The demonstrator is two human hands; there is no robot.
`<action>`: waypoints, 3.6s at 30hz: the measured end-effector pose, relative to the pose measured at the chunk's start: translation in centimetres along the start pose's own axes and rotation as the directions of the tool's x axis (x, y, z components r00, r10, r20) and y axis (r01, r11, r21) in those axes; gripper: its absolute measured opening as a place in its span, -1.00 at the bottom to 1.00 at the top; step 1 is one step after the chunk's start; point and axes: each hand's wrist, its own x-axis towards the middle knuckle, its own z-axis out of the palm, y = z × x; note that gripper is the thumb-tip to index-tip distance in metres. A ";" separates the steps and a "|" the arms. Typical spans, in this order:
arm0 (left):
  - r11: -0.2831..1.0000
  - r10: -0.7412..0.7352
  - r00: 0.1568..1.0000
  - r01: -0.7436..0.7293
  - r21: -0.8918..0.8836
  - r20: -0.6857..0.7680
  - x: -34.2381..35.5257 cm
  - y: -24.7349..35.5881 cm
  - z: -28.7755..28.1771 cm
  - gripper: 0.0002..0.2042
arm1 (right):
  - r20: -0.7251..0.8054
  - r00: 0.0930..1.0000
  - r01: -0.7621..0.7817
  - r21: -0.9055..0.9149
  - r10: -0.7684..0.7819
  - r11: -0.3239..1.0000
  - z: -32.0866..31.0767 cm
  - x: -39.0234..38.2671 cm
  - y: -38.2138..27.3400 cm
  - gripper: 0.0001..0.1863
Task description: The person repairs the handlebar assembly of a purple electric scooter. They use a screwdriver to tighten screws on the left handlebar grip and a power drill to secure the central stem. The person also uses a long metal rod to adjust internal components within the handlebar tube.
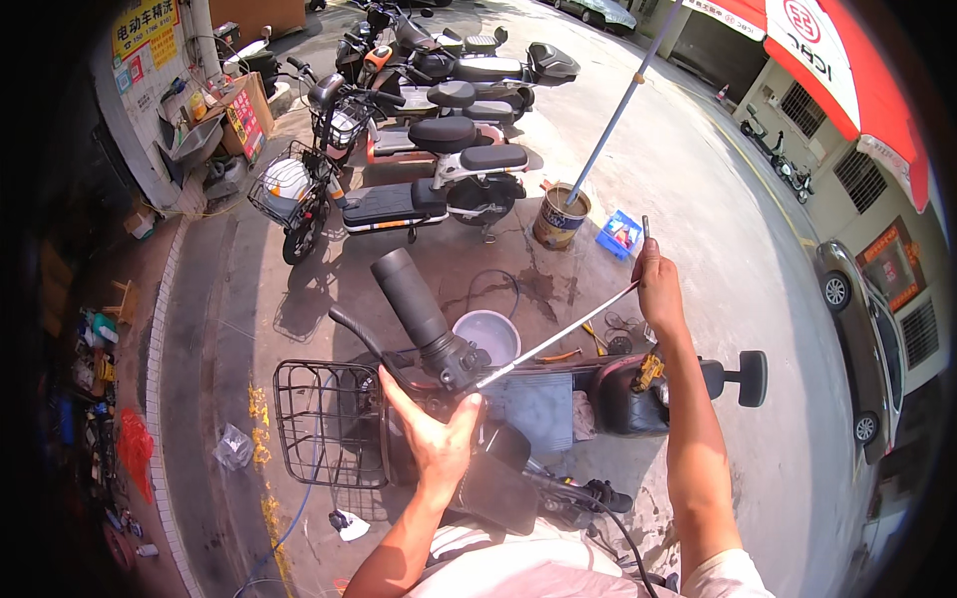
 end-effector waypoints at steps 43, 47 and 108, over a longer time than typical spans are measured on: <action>1.000 0.014 1.000 -0.014 -0.002 0.028 0.2 0.4 2.3 -0.15 | 0.429 0.820 -0.109 -0.533 0.379 0.839 7.7 -33.6 37.4 -0.44; 1.000 0.027 0.999 -0.027 0.001 -0.020 -0.2 0.7 3.1 -0.21 | 0.389 0.856 -0.097 -0.526 0.341 0.845 8.9 -32.1 36.5 -0.47; 0.881 0.123 0.992 -0.110 0.459 0.002 -4.7 -7.9 -10.6 -0.69 | 0.552 0.679 -0.730 0.438 0.485 0.525 -5.0 -40.2 27.5 -0.69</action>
